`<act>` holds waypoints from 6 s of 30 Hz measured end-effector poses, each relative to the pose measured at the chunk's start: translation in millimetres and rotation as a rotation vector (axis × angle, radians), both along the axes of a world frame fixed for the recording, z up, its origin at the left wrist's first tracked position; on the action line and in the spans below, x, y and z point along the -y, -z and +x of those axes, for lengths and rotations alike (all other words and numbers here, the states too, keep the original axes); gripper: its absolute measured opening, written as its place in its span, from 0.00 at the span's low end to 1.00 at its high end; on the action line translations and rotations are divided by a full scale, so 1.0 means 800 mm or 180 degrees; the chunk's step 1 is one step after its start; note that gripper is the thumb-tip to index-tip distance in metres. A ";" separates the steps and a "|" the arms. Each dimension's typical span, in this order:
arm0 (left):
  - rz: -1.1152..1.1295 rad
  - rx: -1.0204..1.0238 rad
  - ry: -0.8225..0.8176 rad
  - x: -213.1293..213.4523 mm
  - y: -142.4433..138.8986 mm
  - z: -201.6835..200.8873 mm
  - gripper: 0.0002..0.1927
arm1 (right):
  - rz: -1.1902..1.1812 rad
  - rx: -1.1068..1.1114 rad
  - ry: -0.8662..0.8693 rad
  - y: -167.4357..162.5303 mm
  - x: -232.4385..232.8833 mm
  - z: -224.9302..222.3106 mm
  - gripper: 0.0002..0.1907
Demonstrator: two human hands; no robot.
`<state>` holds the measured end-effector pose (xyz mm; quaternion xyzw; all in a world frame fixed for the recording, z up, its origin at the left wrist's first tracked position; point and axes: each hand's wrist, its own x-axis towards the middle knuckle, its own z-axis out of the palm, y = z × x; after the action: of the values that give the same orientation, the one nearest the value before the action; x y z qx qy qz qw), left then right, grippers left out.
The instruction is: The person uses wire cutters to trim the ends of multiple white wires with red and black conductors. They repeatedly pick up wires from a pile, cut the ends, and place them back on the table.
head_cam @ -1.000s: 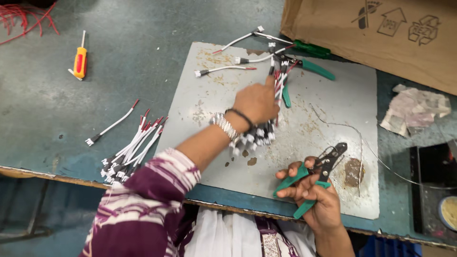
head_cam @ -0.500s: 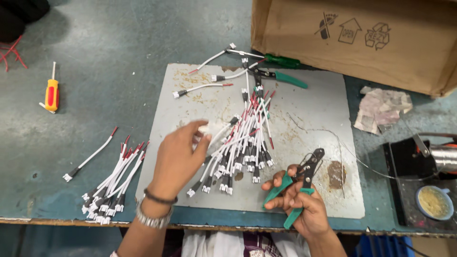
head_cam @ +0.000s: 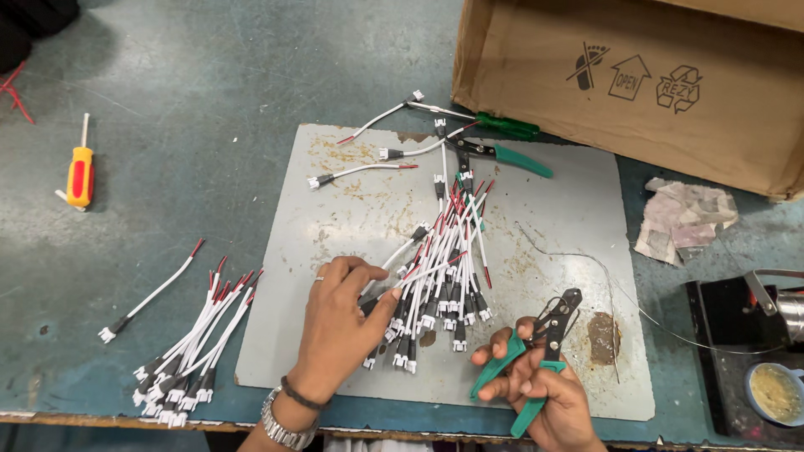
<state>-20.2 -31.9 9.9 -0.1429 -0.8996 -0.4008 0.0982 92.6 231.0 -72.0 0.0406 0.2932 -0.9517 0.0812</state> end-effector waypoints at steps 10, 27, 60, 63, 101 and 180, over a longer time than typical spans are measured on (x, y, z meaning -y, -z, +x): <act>0.0177 0.0165 0.0036 -0.014 0.012 -0.008 0.08 | -0.0207 0.0072 -0.0048 -0.002 0.001 -0.001 0.29; -0.0641 -0.0531 0.0330 -0.072 -0.004 -0.028 0.11 | -0.0366 0.0297 -0.0100 0.000 0.001 -0.007 0.30; -0.0267 0.1141 -0.0084 -0.012 0.006 -0.104 0.15 | -0.0896 0.0177 -0.0003 0.112 -0.037 0.015 0.31; -0.0231 0.1383 -0.0108 -0.015 0.011 -0.098 0.14 | -0.0927 0.0315 -0.0025 0.123 -0.046 0.017 0.31; 0.1980 -0.1292 -0.0824 0.066 -0.026 -0.027 0.14 | -0.0722 0.0684 0.0293 0.037 -0.006 -0.005 0.33; 0.2634 -0.0339 0.1277 -0.084 -0.094 -0.160 0.05 | 0.0115 -0.0229 0.0704 -0.058 -0.075 -0.119 0.27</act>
<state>-147.9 34.9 85.1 -0.2833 -0.6122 -0.7294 0.1137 -2.3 290.8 -25.8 0.0400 0.3067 -0.9503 -0.0356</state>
